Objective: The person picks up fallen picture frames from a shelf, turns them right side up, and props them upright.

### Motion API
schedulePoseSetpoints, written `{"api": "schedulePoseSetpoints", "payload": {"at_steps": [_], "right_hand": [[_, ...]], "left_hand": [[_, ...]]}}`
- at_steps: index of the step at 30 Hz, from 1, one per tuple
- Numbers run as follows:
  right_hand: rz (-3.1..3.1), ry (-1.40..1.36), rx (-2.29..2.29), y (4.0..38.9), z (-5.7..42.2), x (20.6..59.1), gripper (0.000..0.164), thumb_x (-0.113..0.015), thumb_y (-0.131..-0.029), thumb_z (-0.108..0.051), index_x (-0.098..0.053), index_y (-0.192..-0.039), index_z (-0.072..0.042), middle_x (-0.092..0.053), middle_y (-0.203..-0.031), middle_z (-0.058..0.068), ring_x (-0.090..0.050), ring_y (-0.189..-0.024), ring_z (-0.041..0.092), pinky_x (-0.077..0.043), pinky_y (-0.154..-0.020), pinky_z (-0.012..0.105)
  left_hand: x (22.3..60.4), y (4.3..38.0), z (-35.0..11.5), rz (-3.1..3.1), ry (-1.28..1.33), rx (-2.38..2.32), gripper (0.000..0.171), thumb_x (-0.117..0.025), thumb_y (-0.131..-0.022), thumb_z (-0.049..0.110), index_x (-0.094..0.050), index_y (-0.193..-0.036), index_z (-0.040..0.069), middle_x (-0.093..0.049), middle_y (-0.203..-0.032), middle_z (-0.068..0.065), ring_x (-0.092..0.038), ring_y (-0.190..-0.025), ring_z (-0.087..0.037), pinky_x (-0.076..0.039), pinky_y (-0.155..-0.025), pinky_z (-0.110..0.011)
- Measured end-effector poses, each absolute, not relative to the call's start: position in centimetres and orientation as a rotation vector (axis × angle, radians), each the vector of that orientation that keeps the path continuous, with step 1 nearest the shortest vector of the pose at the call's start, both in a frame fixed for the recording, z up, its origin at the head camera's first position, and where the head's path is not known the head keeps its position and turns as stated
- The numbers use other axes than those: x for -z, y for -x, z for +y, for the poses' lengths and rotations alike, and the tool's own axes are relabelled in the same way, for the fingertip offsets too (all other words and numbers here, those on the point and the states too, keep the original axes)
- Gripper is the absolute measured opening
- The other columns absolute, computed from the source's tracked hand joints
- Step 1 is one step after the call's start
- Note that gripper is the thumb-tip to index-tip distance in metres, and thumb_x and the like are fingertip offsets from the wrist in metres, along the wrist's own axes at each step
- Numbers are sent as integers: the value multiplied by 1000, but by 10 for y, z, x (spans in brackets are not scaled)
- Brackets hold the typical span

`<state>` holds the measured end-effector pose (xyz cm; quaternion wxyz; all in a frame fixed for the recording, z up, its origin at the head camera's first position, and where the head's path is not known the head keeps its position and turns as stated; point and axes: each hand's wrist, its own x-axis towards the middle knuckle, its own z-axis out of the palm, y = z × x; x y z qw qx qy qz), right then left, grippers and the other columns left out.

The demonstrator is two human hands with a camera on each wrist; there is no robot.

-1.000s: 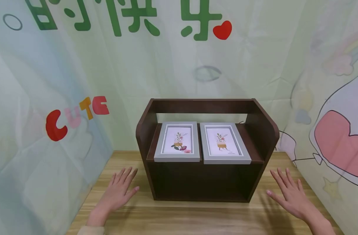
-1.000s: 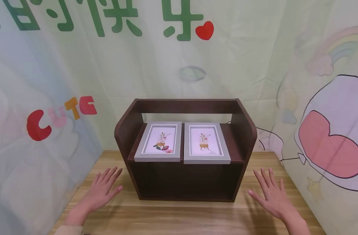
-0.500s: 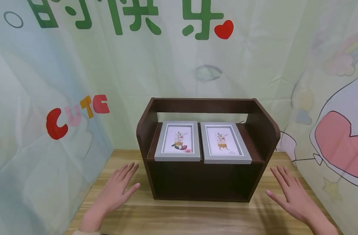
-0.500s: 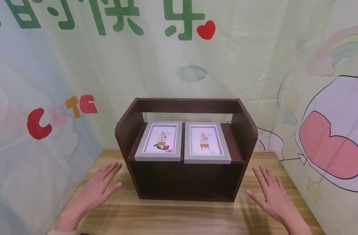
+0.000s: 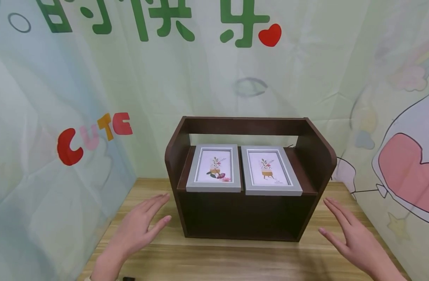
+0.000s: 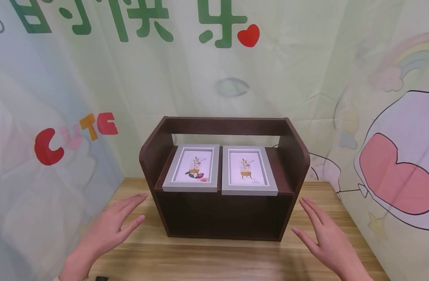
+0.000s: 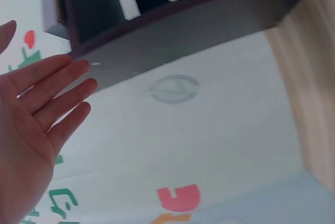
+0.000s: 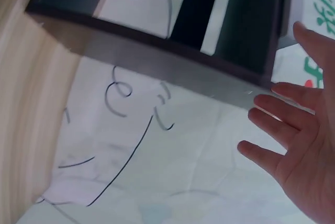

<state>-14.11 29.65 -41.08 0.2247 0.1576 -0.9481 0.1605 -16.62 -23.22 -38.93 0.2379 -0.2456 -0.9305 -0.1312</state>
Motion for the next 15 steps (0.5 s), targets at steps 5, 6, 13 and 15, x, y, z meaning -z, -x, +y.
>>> {"api": "schedulePoseSetpoints", "payload": {"at_steps": [5, 6, 13, 15], "right_hand": [[-2483, -466, -445, 137, 283, 400, 85, -79, -75, -26, -36, -147, -19, -47, -142, 12, -43, -130, 20, -22, -109, 10], [-2457, -478, -453, 138, 280, 398, 85, -80, -73, -24, -37, -146, -18, -48, -141, 12, -43, -130, 16, -23, -108, 8], [-2329, -577, -476, 145, 264, 387, 83, -82, -69, -18, -43, -143, -12, -51, -139, 12, -43, -131, 12, -17, -104, 0], [-2319, -578, -482, 148, 259, 383, 83, -81, -69, -18, -43, -143, -13, -51, -139, 12, -45, -130, 16, -18, -104, 0]], "left_hand": [[375, 162, -220, -2453, 730, 387, 52, -67, -86, 31, -54, -134, 14, -59, -130, -3, -56, -118, -22, -47, -96, -43], [372, 162, -217, -2421, 751, 394, 52, -68, -85, 29, -55, -133, 14, -60, -129, -2, -57, -117, -21, -47, -95, -42], [360, 168, -203, -2312, 851, 469, 50, -70, -83, 19, -57, -130, 7, -59, -129, -4, -56, -116, -19, -45, -98, -31], [357, 170, -199, -2299, 857, 482, 49, -70, -83, 19, -58, -129, 6, -59, -129, -6, -56, -116, -21, -46, -97, -34]]}}
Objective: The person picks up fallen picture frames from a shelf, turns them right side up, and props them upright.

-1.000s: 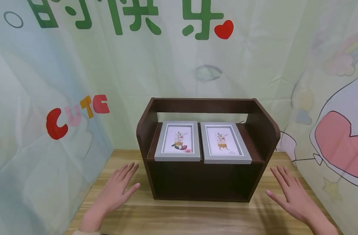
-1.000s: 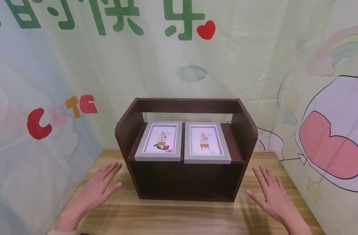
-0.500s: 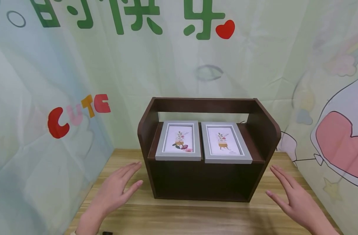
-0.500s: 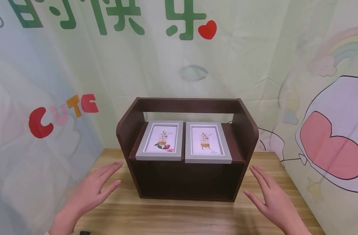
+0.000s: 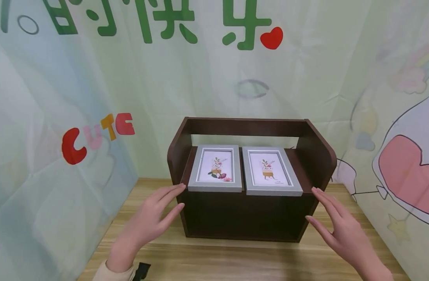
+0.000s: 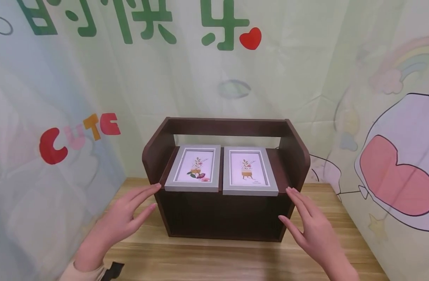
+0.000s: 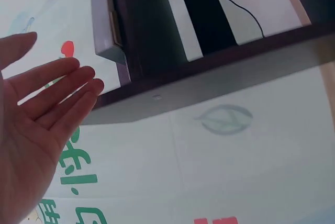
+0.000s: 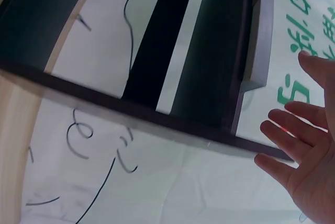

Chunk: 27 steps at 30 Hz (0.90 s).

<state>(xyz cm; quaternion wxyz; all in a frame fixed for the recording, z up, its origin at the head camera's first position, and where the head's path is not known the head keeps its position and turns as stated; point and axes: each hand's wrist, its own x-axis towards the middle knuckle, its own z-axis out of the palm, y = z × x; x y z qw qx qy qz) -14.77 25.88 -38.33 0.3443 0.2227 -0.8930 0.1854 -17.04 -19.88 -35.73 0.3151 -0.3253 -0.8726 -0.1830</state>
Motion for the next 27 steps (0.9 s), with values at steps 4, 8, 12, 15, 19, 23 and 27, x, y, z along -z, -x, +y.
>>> {"api": "schedulePoseSetpoints", "payload": {"at_steps": [4, 8, 12, 15, 19, 23, 27], "right_hand": [[-2291, -572, -504, 153, 246, 378, 82, -82, -69, -16, -45, -142, -14, -53, -137, 11, -51, -124, 24, -18, -104, 0], [-2281, -558, -543, 160, 233, 370, 79, -82, -70, -16, -47, -141, -16, -56, -134, 8, -57, -112, 25, -31, -91, -3], [-2271, -550, -587, 167, 220, 362, 75, -82, -71, -14, -49, -138, -15, -57, -130, 6, -61, -99, 19, -36, -75, -2], [-2274, -533, -604, 173, 209, 356, 72, -82, -71, -14, -52, -136, -14, -59, -127, 6, -62, -100, 20, -42, -87, 5], [-2298, -512, -650, 180, 197, 350, 69, -82, -73, -16, -52, -135, -13, -60, -125, 9, -61, -107, 25, -53, -88, 35], [-2312, -509, -735, 188, 187, 342, 60, -79, -77, -16, -54, -131, -8, -61, -124, 13, -62, -108, 30, -52, -87, 49], [-2323, -513, -819, 198, 176, 334, 53, -77, -78, -18, -58, -126, -4, -64, -122, 15, -64, -106, 31, -52, -87, 48]], "left_hand": [[353, 177, -190, -2290, 840, 509, 46, -68, -86, 22, -59, -127, 4, -59, -128, -7, -56, -116, -22, -50, -93, -41], [346, 183, -181, -2290, 808, 543, 45, -68, -88, 24, -59, -126, 3, -59, -125, -9, -57, -114, -23, -52, -91, -42], [338, 187, -171, -2287, 771, 554, 46, -72, -83, 20, -60, -124, 3, -61, -121, -10, -59, -110, -24, -53, -90, -40], [334, 191, -164, -2296, 743, 548, 46, -75, -81, 19, -62, -121, 2, -62, -118, -11, -60, -107, -24, -54, -88, -39], [330, 196, -157, -2326, 698, 551, 46, -76, -79, 20, -63, -119, 2, -63, -115, -12, -60, -105, -24, -55, -86, -38], [326, 202, -148, -2347, 645, 611, 45, -76, -80, 22, -64, -118, 1, -64, -114, -13, -60, -104, -26, -55, -87, -40], [321, 207, -140, -2357, 593, 701, 43, -76, -80, 24, -65, -115, 1, -66, -111, -14, -61, -102, -26, -55, -85, -40]]}}
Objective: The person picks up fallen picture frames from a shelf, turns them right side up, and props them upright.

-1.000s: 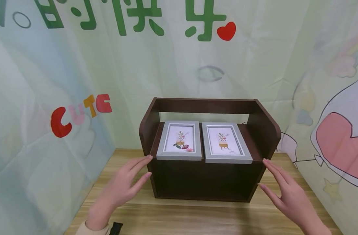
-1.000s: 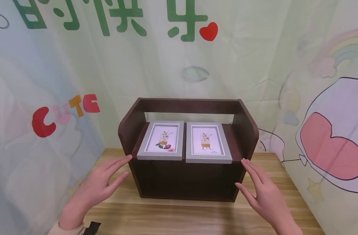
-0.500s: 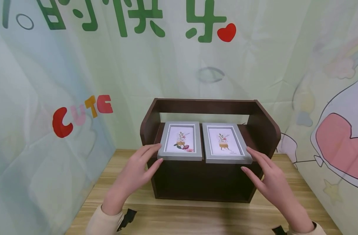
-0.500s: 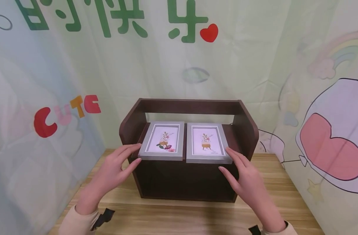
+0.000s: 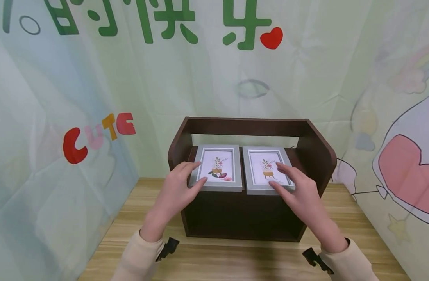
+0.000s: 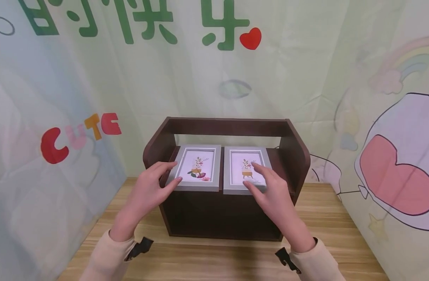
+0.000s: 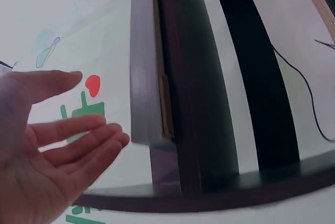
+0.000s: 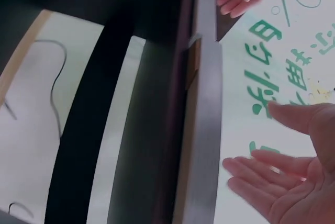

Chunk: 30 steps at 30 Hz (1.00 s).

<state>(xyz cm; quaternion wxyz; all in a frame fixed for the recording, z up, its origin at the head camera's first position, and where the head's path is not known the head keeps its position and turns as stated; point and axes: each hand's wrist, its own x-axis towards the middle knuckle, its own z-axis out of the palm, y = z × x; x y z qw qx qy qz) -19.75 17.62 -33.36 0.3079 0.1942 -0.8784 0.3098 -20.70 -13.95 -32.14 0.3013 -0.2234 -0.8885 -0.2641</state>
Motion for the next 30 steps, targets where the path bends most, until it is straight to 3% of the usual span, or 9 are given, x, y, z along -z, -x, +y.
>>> {"api": "schedulePoseSetpoints", "payload": {"at_steps": [9, 15, 30], "right_hand": [[-2469, -424, -1025, 220, 147, 315, 55, -77, -79, -27, -59, -125, -4, -65, -121, 15, -66, -104, 28, -54, -86, 41], [-2573, -361, -1092, 238, 127, 310, 60, -77, -79, -29, -57, -128, -2, -66, -118, 17, -67, -102, 30, -55, -84, 42], [-2751, -266, -1221, 261, 89, 303, 62, -76, -79, -28, -55, -128, 5, -65, -119, 18, -64, -108, 28, -53, -90, 41]], "left_hand": [[313, 222, -124, -2444, 390, 916, 46, -79, -77, 25, -66, -114, 2, -67, -107, -16, -62, -93, -28, -55, -81, -39], [308, 238, -113, -2552, 196, 1021, 55, -79, -77, 31, -63, -120, 1, -64, -114, -16, -59, -99, -28, -53, -87, -41], [310, 259, -109, -2669, 2, 1026, 64, -75, -80, 32, -53, -128, -5, -56, -125, -22, -54, -108, -32, -46, -98, -45]]}}
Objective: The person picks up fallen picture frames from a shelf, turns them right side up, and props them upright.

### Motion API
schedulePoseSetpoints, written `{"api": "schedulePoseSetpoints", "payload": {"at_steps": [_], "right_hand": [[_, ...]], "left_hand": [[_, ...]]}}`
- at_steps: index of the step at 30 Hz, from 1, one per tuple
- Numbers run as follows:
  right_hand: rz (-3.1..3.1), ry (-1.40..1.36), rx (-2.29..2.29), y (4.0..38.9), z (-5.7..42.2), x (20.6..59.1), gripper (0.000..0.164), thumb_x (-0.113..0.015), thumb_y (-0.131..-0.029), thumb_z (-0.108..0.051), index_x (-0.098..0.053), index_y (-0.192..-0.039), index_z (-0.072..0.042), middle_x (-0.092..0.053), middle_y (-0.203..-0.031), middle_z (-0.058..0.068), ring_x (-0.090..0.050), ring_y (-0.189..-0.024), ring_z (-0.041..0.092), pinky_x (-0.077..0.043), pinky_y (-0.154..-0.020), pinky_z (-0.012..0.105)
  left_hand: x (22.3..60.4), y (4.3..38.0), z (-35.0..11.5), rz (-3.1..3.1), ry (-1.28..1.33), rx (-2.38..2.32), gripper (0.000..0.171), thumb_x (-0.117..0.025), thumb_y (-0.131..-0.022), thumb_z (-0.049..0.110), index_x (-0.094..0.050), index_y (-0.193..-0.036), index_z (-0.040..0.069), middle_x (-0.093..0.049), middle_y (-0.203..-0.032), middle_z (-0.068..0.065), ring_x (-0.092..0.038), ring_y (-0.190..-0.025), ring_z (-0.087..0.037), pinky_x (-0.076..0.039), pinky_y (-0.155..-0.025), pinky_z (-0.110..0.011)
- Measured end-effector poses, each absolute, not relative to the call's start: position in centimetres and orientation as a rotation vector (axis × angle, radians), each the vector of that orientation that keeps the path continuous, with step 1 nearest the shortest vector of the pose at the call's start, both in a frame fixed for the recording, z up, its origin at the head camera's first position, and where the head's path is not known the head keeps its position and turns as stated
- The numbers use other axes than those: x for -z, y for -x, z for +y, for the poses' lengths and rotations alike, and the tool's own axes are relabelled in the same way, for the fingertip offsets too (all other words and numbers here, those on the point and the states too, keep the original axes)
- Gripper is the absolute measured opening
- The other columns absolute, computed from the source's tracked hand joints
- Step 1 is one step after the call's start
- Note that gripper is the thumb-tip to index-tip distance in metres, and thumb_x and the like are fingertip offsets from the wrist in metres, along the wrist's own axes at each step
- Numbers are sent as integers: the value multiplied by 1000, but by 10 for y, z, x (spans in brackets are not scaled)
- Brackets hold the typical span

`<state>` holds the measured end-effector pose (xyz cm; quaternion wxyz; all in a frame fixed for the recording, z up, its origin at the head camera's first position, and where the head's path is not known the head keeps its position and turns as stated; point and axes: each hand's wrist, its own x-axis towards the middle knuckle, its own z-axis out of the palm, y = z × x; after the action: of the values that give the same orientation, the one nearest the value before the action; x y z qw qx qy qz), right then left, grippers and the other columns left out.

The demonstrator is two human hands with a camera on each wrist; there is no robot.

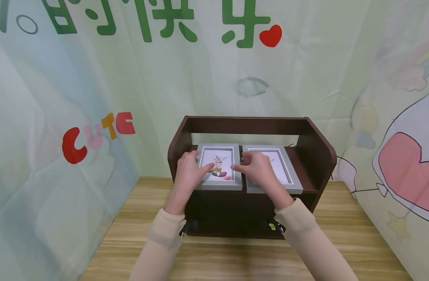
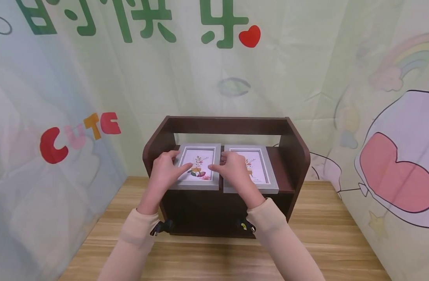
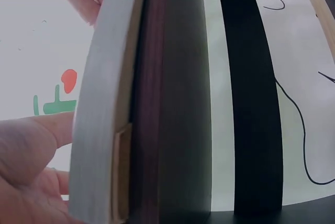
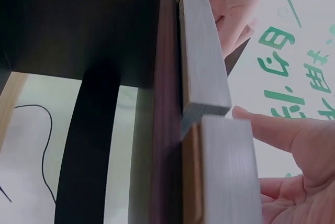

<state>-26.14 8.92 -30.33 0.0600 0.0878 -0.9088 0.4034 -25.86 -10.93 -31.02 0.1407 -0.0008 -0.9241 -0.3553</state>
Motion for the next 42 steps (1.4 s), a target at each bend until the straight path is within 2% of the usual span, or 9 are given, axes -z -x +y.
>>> {"api": "schedulePoseSetpoints", "payload": {"at_steps": [7, 13, 19, 22, 24, 27, 31, 36, 42], "right_hand": [[-2851, -252, -1112, 262, 77, 295, 65, -75, -80, -33, -55, -128, 4, -63, -121, 19, -61, -112, 30, -52, -91, 42], [-2886, -301, -987, 266, 66, 291, 60, -75, -79, -33, -59, -119, 8, -66, -106, 22, -61, -94, 29, -52, -81, 41], [-2929, -278, -973, 266, 66, 290, 69, -73, -82, -33, -50, -130, 10, -54, -131, 25, -55, -117, 34, -47, -97, 45], [-2943, -281, -984, 264, 66, 290, 70, -72, -82, -33, -48, -132, 10, -52, -133, 26, -56, -114, 33, -47, -96, 44], [-2938, -282, -977, 263, 66, 291, 67, -72, -82, -33, -50, -129, 10, -56, -128, 26, -58, -103, 30, -50, -89, 42], [-2926, -271, -970, 263, 67, 291, 53, -72, -82, -32, -59, -115, 8, -65, -102, 21, -55, -83, 25, -48, -73, 36], [-2922, -254, -980, 263, 68, 290, 38, -72, -82, -31, -60, -93, 3, -49, -70, 7, -46, -66, 20, -38, -58, 30], [-2932, -239, -1005, 263, 69, 290, 33, -71, -83, -29, -56, -87, 0, -40, -66, 3, -42, -63, 18, -35, -55, 28], [-2937, -203, -1040, 262, 68, 291, 41, -70, -85, -26, -58, -107, 6, -56, -84, 12, -49, -75, 23, -41, -63, 31]], "left_hand": [[316, 261, -112, -2670, -16, 989, 64, -75, -80, 32, -53, -126, -7, -58, -121, -25, -57, -106, -34, -48, -95, -46], [319, 261, -114, -2677, -44, 990, 64, -75, -80, 31, -52, -126, -7, -60, -122, -24, -59, -102, -33, -50, -93, -45], [319, 261, -113, -2692, -47, 980, 63, -74, -81, 30, -52, -127, -7, -60, -123, -24, -60, -102, -32, -50, -92, -44], [319, 261, -113, -2699, -52, 983, 62, -73, -82, 29, -51, -128, -7, -59, -124, -24, -59, -103, -33, -50, -94, -45], [319, 261, -113, -2702, -52, 989, 62, -73, -82, 28, -50, -129, -6, -58, -126, -24, -59, -105, -33, -49, -95, -46], [319, 260, -113, -2698, -58, 1003, 60, -72, -83, 26, -50, -130, -5, -58, -127, -24, -58, -107, -34, -48, -97, -47], [319, 260, -113, -2684, -64, 1010, 55, -69, -84, 21, -51, -130, -4, -58, -126, -24, -58, -110, -35, -48, -96, -47], [318, 259, -112, -2684, -72, 1028, 51, -65, -86, 12, -50, -132, -4, -56, -129, -25, -56, -115, -37, -46, -98, -48], [322, 259, -112, -2655, -78, 1070, 49, -63, -86, 6, -49, -133, -2, -56, -129, -24, -56, -114, -35, -46, -99, -48]]}}
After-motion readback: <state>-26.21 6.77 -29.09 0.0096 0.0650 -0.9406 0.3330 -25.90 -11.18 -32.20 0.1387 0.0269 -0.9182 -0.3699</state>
